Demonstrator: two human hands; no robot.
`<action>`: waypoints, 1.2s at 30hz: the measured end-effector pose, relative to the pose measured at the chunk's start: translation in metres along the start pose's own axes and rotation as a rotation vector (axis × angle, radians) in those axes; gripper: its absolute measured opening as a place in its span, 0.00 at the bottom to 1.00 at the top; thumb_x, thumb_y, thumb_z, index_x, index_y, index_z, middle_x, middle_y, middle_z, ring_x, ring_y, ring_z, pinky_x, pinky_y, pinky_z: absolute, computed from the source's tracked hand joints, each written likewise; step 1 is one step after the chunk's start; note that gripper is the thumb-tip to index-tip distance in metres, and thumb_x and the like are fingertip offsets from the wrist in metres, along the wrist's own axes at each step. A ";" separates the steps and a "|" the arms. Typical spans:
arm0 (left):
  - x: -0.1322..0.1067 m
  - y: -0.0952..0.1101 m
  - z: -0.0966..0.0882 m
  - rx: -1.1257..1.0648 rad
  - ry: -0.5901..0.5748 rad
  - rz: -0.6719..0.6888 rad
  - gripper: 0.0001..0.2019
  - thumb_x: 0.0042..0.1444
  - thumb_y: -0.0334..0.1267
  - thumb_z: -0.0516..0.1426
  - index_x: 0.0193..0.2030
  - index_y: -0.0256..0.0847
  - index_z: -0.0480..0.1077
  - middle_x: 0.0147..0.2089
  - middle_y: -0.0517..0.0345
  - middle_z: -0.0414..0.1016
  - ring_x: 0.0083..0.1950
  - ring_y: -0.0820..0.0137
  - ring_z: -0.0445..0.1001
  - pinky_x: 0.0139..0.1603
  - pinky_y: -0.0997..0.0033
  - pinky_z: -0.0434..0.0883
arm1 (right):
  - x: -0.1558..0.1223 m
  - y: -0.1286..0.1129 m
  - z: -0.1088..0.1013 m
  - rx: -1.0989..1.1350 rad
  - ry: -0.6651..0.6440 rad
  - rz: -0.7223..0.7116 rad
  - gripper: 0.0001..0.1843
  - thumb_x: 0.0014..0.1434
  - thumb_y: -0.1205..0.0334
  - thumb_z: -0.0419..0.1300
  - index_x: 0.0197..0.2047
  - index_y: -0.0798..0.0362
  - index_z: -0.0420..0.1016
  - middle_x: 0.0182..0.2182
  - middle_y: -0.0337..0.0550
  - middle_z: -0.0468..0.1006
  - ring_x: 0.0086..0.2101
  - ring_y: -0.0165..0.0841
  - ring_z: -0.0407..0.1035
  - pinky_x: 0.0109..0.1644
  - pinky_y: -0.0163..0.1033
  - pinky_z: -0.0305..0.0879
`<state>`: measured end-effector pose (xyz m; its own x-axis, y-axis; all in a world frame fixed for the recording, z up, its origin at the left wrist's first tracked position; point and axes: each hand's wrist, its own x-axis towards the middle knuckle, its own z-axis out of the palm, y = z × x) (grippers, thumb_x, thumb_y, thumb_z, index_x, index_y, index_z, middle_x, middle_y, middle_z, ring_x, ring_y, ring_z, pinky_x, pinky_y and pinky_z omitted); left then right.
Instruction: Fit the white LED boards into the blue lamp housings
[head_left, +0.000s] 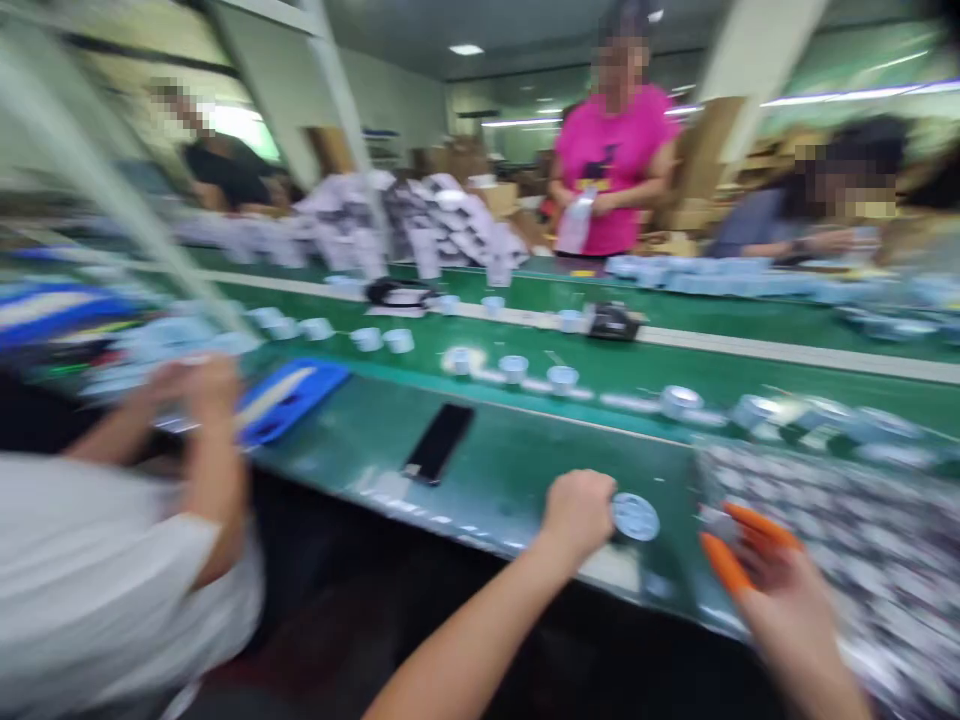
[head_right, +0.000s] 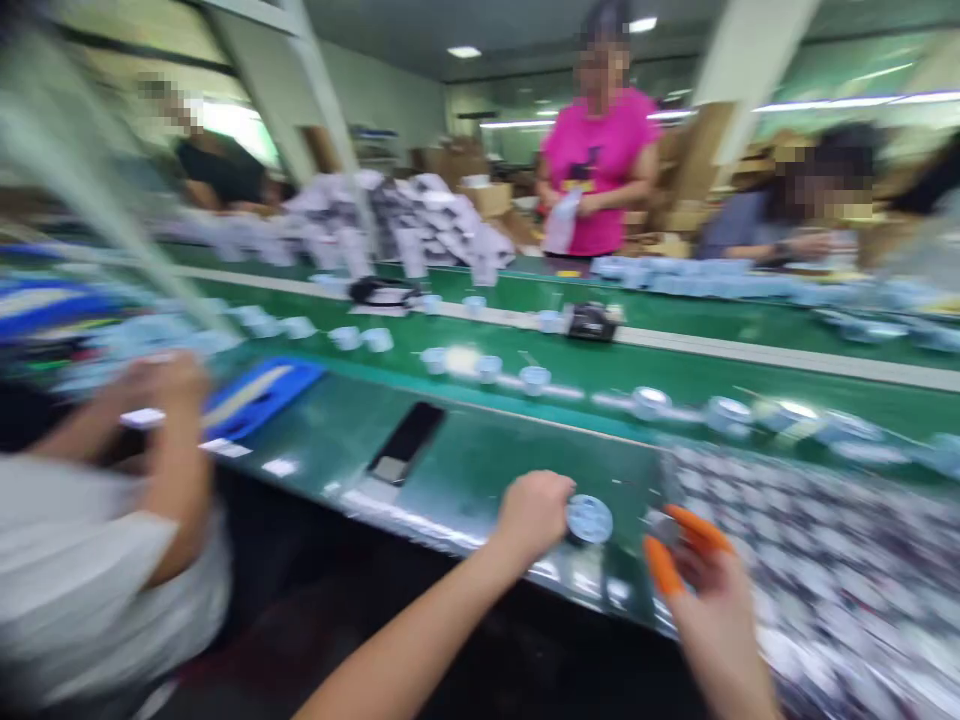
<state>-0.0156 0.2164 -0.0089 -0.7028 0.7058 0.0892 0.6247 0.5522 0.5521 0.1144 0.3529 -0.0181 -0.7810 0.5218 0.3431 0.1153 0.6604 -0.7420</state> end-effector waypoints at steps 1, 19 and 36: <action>0.002 0.002 0.004 -0.023 0.033 0.055 0.15 0.63 0.30 0.54 0.52 0.42 0.78 0.52 0.42 0.80 0.53 0.56 0.78 0.53 0.55 0.76 | 0.000 0.007 -0.012 0.000 0.073 0.053 0.30 0.64 0.41 0.57 0.55 0.59 0.74 0.42 0.49 0.80 0.33 0.34 0.75 0.39 0.42 0.77; 0.011 -0.038 0.007 -0.354 0.116 0.268 0.11 0.65 0.35 0.54 0.41 0.44 0.79 0.35 0.55 0.79 0.39 0.67 0.75 0.44 0.65 0.73 | 0.019 -0.006 -0.018 -0.147 -0.204 -0.180 0.12 0.60 0.63 0.64 0.48 0.46 0.82 0.42 0.46 0.81 0.43 0.40 0.75 0.49 0.47 0.74; 0.008 -0.039 0.043 -0.366 0.014 0.190 0.21 0.60 0.29 0.51 0.54 0.46 0.78 0.33 0.57 0.79 0.35 0.69 0.75 0.38 0.71 0.70 | 0.021 0.007 0.011 -0.094 -0.153 -0.090 0.10 0.58 0.64 0.64 0.42 0.47 0.84 0.40 0.47 0.81 0.42 0.41 0.76 0.50 0.49 0.76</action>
<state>-0.0313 0.2194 -0.0656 -0.5932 0.7721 0.2278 0.5830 0.2169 0.7830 0.0915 0.3622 -0.0223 -0.8740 0.3750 0.3091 0.0919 0.7521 -0.6526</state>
